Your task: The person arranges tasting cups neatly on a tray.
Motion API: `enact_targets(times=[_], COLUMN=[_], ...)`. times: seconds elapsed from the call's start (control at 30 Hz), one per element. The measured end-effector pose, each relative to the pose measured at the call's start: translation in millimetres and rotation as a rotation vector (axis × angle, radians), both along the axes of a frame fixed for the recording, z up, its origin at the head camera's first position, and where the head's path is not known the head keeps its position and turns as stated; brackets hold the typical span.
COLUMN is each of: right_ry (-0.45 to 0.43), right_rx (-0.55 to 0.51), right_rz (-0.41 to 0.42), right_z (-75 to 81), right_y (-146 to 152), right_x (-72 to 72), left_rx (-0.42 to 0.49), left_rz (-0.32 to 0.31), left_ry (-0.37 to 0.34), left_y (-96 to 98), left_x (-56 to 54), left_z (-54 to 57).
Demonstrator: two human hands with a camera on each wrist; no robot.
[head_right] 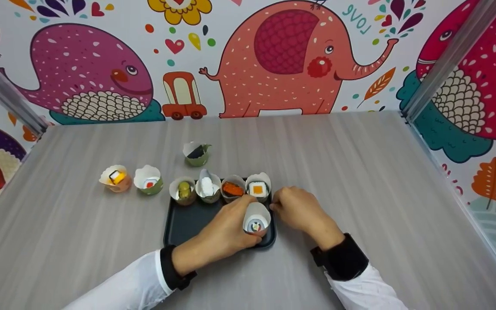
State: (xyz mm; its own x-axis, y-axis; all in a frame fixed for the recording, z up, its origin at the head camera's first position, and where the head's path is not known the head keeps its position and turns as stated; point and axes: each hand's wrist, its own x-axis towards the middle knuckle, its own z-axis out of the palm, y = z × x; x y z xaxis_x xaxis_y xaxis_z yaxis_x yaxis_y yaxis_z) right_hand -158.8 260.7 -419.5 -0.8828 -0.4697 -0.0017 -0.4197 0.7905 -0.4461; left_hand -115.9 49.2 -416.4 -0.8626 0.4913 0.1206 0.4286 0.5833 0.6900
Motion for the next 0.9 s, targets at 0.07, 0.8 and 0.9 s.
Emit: enact_targets(times=[0.07,0.8,0.9], right_ry=[0.0,-0.011,-0.012], right_rx=[0.002,-0.007,-0.007], right_rz=[-0.002,-0.01,-0.008], right_z=[0.5,1.2,0.9], right_y=[-0.3,-1.9,-1.9], right_x=[0.0,0.2,0.4], left_rx=[-0.015,-0.156,-0.156], left_rz=[-0.005,-0.085,-0.099], left_ry=[0.003,-0.047,-0.042], left_y=[1.7,7.9,6.4], left_x=[-0.1,4.5,4.6], left_z=[-1.8,-2.5,-3.3])
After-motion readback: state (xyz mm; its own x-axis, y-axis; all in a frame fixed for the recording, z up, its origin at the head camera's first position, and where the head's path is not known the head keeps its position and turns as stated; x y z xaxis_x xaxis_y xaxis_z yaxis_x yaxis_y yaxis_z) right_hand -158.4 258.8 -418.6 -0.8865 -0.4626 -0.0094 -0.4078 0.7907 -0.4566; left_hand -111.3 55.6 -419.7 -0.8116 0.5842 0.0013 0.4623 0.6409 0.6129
